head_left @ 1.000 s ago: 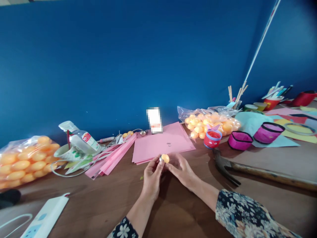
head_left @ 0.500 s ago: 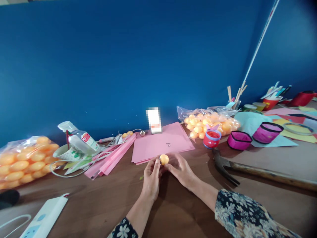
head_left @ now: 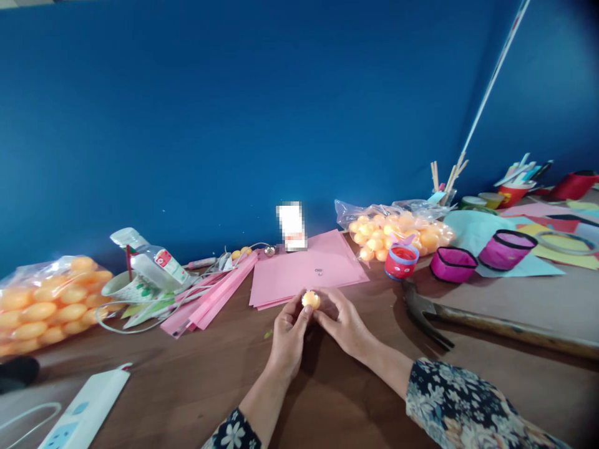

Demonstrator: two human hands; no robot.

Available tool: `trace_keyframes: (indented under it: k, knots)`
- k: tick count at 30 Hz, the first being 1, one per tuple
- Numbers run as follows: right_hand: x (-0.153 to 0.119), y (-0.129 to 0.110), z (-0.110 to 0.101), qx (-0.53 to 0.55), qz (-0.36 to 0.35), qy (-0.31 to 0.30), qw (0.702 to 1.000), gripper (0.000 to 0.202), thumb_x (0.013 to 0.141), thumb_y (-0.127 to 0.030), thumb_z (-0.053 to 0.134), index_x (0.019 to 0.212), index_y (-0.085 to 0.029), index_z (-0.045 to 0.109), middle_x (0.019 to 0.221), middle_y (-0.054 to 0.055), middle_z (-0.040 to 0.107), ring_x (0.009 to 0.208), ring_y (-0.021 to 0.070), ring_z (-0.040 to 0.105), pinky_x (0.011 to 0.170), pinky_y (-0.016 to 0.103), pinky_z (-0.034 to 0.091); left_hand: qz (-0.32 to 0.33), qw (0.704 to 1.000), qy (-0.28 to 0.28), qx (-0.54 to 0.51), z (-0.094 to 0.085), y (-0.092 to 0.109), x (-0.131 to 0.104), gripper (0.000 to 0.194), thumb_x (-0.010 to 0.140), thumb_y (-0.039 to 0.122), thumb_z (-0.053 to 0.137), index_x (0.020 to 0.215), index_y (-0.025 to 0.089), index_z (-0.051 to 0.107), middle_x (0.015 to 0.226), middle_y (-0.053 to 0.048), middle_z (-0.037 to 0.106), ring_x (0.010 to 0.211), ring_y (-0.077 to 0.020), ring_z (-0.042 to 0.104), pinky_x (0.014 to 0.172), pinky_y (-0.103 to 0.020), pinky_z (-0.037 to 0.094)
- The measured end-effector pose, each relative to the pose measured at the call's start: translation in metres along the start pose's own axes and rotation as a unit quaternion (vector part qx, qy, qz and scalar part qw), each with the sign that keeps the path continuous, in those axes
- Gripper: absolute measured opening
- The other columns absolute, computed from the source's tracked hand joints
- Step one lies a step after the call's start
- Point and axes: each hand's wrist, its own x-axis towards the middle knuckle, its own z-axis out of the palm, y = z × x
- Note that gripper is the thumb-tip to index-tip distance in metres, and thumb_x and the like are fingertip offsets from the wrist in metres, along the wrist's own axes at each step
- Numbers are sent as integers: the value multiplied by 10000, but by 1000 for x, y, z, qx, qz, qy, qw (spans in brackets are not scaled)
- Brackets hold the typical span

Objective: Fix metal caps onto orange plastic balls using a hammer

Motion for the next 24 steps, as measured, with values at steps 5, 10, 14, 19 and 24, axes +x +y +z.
trace_keyframes:
  k: [5,10,14,19,24]
  knots:
    - [-1,1,1,25,7,-1,1000,316,783,-170,554,1091,-220,503,1115,72,573,1010,192,573,867,334,486,4,1000,10,8,2,2,-1,542,736,254,623,1250,231,450,1206,-76,575,1151,-213,485,1001,-363,335]
    - [-3,-2,2,27,9,8,1000,318,771,-187,577,1076,-217,490,1088,73,574,967,192,583,806,320,507,-1,1000,4,-6,4,4,-2,497,720,272,636,1193,186,512,1154,-105,602,1079,-227,541,962,-374,378]
    - [-4,-5,2,-28,-11,3,1000,296,765,-157,568,1046,-215,495,1032,64,573,872,177,593,740,305,518,-6,1000,16,-4,5,4,-2,521,660,238,692,1156,190,542,1060,-85,649,1006,-213,584,920,-354,415]
    - [-4,-9,2,-64,-29,0,997,331,762,-128,558,1071,-228,495,1042,55,559,906,177,577,764,302,508,-30,999,31,-23,6,6,-2,510,653,230,697,1140,205,547,1100,-77,634,1009,-215,587,883,-338,447]
    - [-3,-9,0,-62,-36,-15,997,387,772,-100,529,1129,-243,485,1123,60,533,1003,181,546,812,305,497,-29,999,23,-31,7,7,-2,506,675,214,681,1157,193,528,1128,-89,620,1043,-218,569,909,-356,433]
